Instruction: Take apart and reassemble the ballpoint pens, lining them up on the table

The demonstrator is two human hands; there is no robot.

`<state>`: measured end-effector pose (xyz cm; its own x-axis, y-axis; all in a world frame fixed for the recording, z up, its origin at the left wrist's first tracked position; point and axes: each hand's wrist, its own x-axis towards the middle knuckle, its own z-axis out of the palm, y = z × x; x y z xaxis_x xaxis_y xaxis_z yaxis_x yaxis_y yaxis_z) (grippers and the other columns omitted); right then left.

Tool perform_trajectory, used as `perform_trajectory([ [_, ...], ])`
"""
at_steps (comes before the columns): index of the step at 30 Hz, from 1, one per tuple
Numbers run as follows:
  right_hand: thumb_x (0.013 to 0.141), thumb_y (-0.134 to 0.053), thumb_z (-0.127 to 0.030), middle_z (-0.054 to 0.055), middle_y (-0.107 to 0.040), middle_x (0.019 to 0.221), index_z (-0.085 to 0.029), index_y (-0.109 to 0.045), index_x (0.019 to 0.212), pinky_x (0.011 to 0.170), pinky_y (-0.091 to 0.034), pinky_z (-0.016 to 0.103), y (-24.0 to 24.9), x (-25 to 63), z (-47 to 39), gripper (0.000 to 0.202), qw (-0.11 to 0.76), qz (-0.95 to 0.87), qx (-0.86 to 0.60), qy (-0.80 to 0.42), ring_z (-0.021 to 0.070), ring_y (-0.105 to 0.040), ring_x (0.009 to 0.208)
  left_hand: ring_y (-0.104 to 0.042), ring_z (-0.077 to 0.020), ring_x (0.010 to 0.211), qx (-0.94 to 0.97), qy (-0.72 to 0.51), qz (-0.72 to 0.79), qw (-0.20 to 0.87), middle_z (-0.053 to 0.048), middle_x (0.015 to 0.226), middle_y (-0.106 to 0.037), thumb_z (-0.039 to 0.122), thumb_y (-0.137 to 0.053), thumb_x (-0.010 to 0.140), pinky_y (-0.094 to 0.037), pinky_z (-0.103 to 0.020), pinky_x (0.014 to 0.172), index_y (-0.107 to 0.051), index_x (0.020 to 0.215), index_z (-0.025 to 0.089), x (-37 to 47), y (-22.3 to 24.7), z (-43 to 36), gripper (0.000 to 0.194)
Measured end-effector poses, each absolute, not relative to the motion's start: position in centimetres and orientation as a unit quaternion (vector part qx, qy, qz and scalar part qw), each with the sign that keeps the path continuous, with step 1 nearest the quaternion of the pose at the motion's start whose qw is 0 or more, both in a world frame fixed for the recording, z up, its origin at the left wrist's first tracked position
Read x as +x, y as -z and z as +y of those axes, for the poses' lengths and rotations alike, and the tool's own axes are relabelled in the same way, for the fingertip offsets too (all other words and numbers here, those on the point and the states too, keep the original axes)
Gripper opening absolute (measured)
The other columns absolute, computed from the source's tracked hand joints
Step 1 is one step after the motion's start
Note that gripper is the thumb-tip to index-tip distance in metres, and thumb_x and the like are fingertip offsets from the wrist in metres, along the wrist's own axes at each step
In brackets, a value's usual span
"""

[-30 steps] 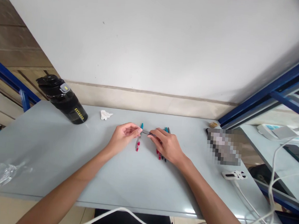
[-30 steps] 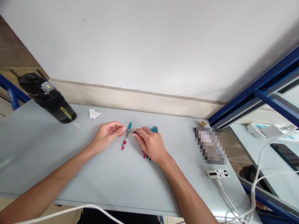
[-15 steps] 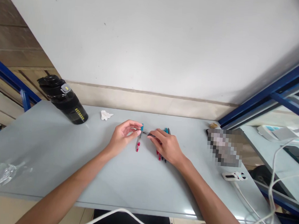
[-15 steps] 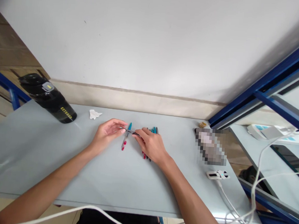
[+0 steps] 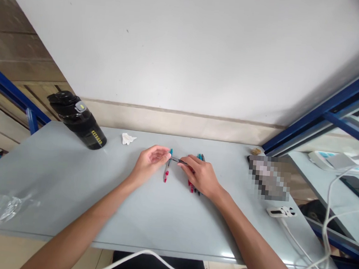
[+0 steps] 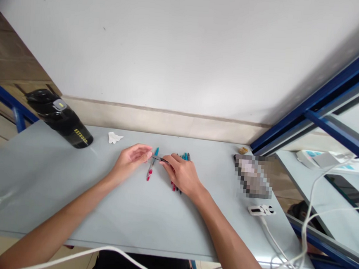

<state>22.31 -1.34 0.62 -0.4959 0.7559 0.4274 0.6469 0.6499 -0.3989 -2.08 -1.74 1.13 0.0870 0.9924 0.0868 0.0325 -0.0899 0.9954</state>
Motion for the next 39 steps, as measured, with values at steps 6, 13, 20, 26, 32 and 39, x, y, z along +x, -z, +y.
perform_trajectory([
  [6, 0.118, -0.043, -0.044, 0.006, -0.072, 0.095, -0.024, -0.070, 0.121, 0.062, -0.040, 0.028, -0.40, 22.44, -1.30, 0.034, 0.285, -0.862, -0.410, -0.090, 0.0175, -0.065, 0.074, -0.075, -0.0256, 0.110, 0.567, -0.488, 0.445, 0.492, -0.009, 0.114, -0.081, 0.049, -0.085, 0.088, -0.060, -0.038, 0.098, -0.081, 0.108, 0.022, -2.19, -0.95, -1.66, 0.034],
  [13, 0.118, -0.044, -0.043, 0.006, -0.073, 0.097, -0.025, -0.070, 0.122, 0.064, -0.041, 0.029, -0.30, 22.46, -1.28, 0.032, 0.284, -0.865, -0.406, -0.085, 0.0175, -0.064, 0.074, -0.077, -0.0251, 0.091, 0.558, -0.458, 0.464, 0.514, -0.009, 0.096, -0.082, 0.054, -0.080, 0.092, -0.062, -0.041, 0.090, -0.081, 0.102, 0.021, -2.16, -1.17, -1.80, 0.035],
  [20, 0.118, -0.044, -0.044, 0.006, -0.073, 0.098, -0.025, -0.070, 0.122, 0.064, -0.041, 0.029, -0.36, 22.41, -1.26, 0.032, 0.284, -0.864, -0.407, -0.088, 0.0171, -0.065, 0.074, -0.077, -0.0260, 0.106, 0.556, -0.471, 0.454, 0.514, -0.010, 0.113, -0.082, 0.050, -0.084, 0.090, -0.061, -0.039, 0.096, -0.079, 0.119, 0.023, -2.19, -1.07, -1.84, 0.040],
  [26, 0.118, -0.044, -0.045, 0.006, -0.071, 0.092, -0.024, -0.070, 0.119, 0.064, -0.041, 0.029, -0.47, 22.38, -1.33, 0.033, 0.279, -0.864, -0.409, -0.089, 0.0176, -0.063, 0.072, -0.076, -0.0259, 0.108, 0.579, -0.478, 0.439, 0.493, -0.009, 0.114, -0.082, 0.047, -0.084, 0.090, -0.060, -0.040, 0.101, -0.082, 0.106, 0.023, -2.05, -1.18, -1.95, 0.028],
  [32, 0.118, -0.043, -0.046, 0.006, -0.071, 0.093, -0.024, -0.071, 0.119, 0.063, -0.041, 0.029, -0.57, 22.33, -1.36, 0.036, 0.287, -0.865, -0.402, -0.084, 0.0177, -0.064, 0.072, -0.078, -0.0250, 0.091, 0.562, -0.453, 0.457, 0.519, -0.009, 0.101, -0.082, 0.052, -0.082, 0.091, -0.064, -0.041, 0.089, -0.082, 0.111, 0.021, -2.11, -1.03, -1.83, 0.037],
  [39, 0.118, -0.042, -0.046, 0.007, -0.073, 0.096, -0.025, -0.071, 0.121, 0.066, -0.043, 0.028, -0.61, 22.37, -1.30, 0.036, 0.291, -0.864, -0.400, -0.090, 0.0184, -0.067, 0.076, -0.078, -0.0251, 0.103, 0.574, -0.467, 0.442, 0.506, -0.009, 0.116, -0.081, 0.047, -0.086, 0.089, -0.062, -0.040, 0.096, -0.079, 0.123, 0.025, -2.22, -0.82, -1.67, 0.041],
])
